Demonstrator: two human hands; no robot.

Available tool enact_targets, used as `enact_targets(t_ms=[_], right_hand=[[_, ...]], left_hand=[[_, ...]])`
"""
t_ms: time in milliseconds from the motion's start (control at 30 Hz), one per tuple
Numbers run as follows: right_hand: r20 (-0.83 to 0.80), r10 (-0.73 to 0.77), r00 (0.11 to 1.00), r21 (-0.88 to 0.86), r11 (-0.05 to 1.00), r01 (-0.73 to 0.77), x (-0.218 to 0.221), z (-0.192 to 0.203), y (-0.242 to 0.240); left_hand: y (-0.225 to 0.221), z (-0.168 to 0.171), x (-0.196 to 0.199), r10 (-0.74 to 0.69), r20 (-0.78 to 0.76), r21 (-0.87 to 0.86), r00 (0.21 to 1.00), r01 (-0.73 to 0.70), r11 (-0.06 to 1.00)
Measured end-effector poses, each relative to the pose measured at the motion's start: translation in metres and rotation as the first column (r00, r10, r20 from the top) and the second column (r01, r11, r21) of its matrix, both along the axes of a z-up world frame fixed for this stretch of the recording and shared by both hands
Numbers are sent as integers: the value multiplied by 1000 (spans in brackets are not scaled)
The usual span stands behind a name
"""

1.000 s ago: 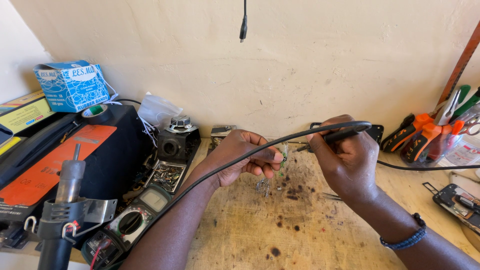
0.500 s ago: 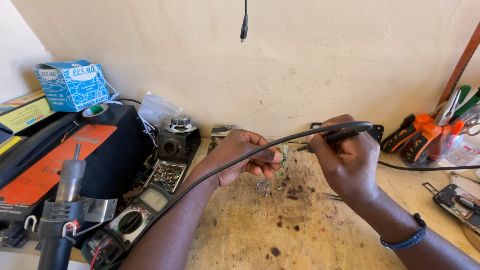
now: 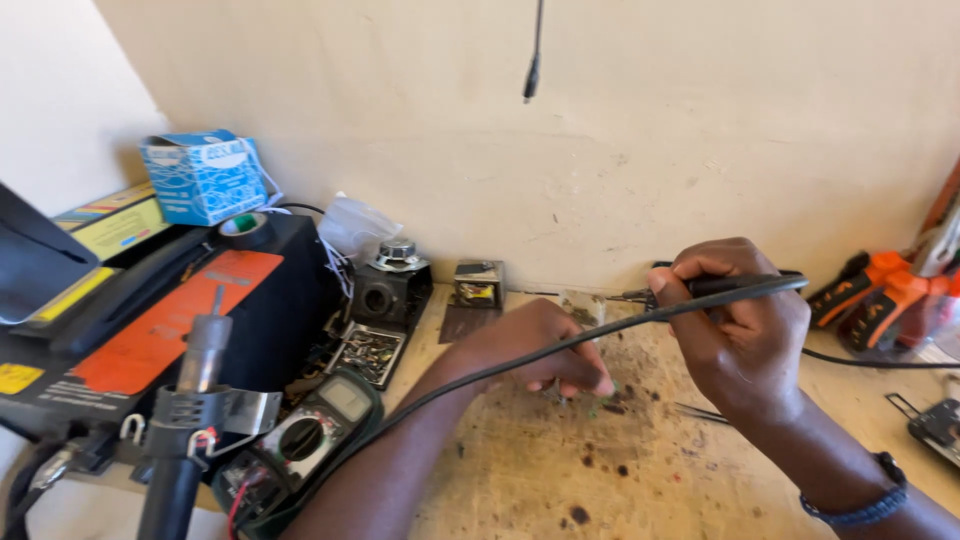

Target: Inspecting and soldering a small circuit board at a repair bench

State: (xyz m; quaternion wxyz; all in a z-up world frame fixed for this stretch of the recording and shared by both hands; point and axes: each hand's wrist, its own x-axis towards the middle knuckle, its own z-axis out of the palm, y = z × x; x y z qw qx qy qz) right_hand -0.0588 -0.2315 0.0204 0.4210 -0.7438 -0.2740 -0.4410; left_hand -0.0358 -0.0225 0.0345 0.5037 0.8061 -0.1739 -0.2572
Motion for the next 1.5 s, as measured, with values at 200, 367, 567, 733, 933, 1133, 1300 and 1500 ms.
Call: enact_targets(t_ms=[200, 367, 567, 733, 933, 1133, 1300, 1500], right_hand=[[-118, 50, 992, 47, 998, -45, -2, 36, 39], [-174, -13, 985, -37, 999, 7, 6, 41, 43], [-293, 31, 956, 54, 998, -16, 10, 32, 34], [-363, 229, 904, 213, 964, -159, 6, 57, 69], [-671, 421, 611, 252, 904, -345, -7, 62, 148], [-175, 625, 761, -15, 771, -637, 38, 3, 194], [-145, 580, 801, -296, 747, -595, 55, -15, 210], [-277, 631, 725, -316, 653, -689, 72, -16, 181]], left_hand=[[0, -7, 5, -97, 110, 174, 989, 77, 982], [13, 6, 3, 43, 196, 118, 980, -67, 991], [10, 8, 2, 171, 387, 340, 906, -313, 887], [-14, -37, 8, 12, 574, 342, 819, -253, 905], [-36, -83, 61, -56, 601, 322, 798, -177, 930], [-28, -124, 81, -99, 584, 332, 806, -126, 935], [-19, -90, 68, -172, 528, 365, 831, -40, 930], [-10, -100, 69, -61, 601, 351, 797, -195, 916]])
